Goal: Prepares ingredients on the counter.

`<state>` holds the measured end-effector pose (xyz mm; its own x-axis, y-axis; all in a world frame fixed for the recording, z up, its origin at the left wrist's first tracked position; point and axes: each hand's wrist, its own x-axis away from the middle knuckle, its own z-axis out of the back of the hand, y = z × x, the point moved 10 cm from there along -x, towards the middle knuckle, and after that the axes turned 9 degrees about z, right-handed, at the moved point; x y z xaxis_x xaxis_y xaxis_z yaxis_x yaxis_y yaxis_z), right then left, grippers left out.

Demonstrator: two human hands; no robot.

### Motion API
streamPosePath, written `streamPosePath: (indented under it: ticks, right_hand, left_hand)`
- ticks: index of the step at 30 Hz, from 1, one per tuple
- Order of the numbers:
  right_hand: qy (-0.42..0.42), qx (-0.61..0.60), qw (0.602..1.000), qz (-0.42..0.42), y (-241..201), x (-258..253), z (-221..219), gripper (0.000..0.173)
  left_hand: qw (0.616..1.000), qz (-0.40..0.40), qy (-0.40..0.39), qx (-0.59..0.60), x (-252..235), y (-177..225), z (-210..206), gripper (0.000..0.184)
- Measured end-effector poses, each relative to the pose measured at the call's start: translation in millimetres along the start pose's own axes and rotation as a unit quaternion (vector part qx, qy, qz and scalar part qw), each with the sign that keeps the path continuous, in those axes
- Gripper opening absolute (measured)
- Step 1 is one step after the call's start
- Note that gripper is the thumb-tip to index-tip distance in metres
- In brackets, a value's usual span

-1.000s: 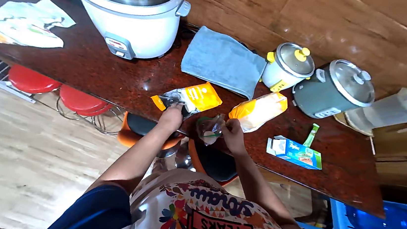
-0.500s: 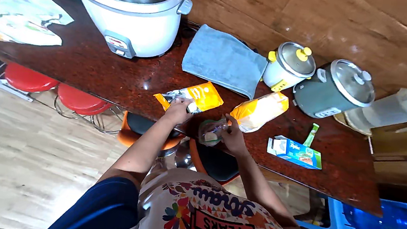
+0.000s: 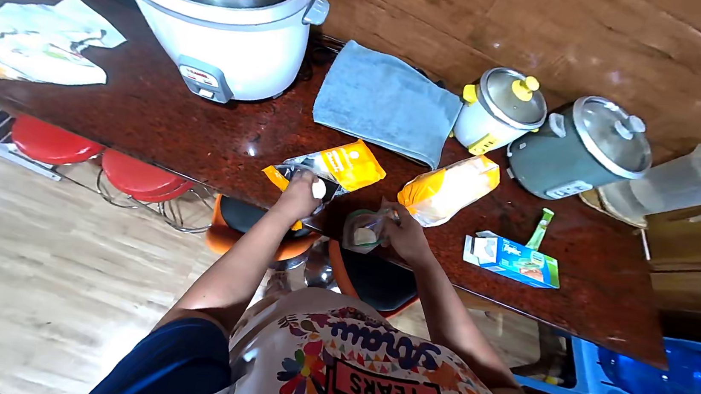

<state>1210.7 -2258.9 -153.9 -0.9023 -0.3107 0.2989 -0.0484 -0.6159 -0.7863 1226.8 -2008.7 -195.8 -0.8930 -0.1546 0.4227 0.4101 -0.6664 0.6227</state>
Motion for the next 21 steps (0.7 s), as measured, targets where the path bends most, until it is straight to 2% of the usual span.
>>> streamPosePath:
  ticks: [5, 9, 11, 15, 17, 19, 21]
  right_hand:
    - [0.031, 0.027, 0.999, 0.034, -5.3, -0.9, 4.0, 0.036]
    - [0.063, 0.001, 0.997, 0.052, -11.1, 1.5, 10.7, 0.034]
    - [0.067, -0.009, 0.996, 0.052, -8.0, 1.0, 10.6, 0.033]
    - [0.068, -0.018, 0.997, 0.043, -2.7, -2.1, 9.8, 0.034]
    - [0.067, -0.016, 0.997, 0.04, -3.2, -2.4, 11.5, 0.034]
    - [0.069, -0.007, 0.996, 0.05, -6.7, -2.4, 16.1, 0.033]
    - [0.062, 0.006, 0.996, 0.058, -8.9, -2.4, 19.1, 0.032]
  left_hand:
    - [0.995, 0.048, 0.023, 0.086, -6.7, -7.8, -0.8, 0.069]
    - [0.996, 0.038, 0.022, 0.084, -0.5, -1.5, 2.2, 0.054]
    - [1.0, 0.001, 0.022, 0.003, 15.6, 10.0, 0.1, 0.05]
    - [0.978, -0.151, 0.065, -0.127, 43.7, 32.6, -13.8, 0.036]
    - [0.961, -0.232, 0.13, -0.079, 62.0, 40.1, -4.7, 0.036]
    - [0.941, -0.279, 0.188, 0.045, 83.0, 52.2, 9.5, 0.04]
    - [0.955, -0.244, 0.132, 0.106, 95.6, 72.8, 2.2, 0.047]
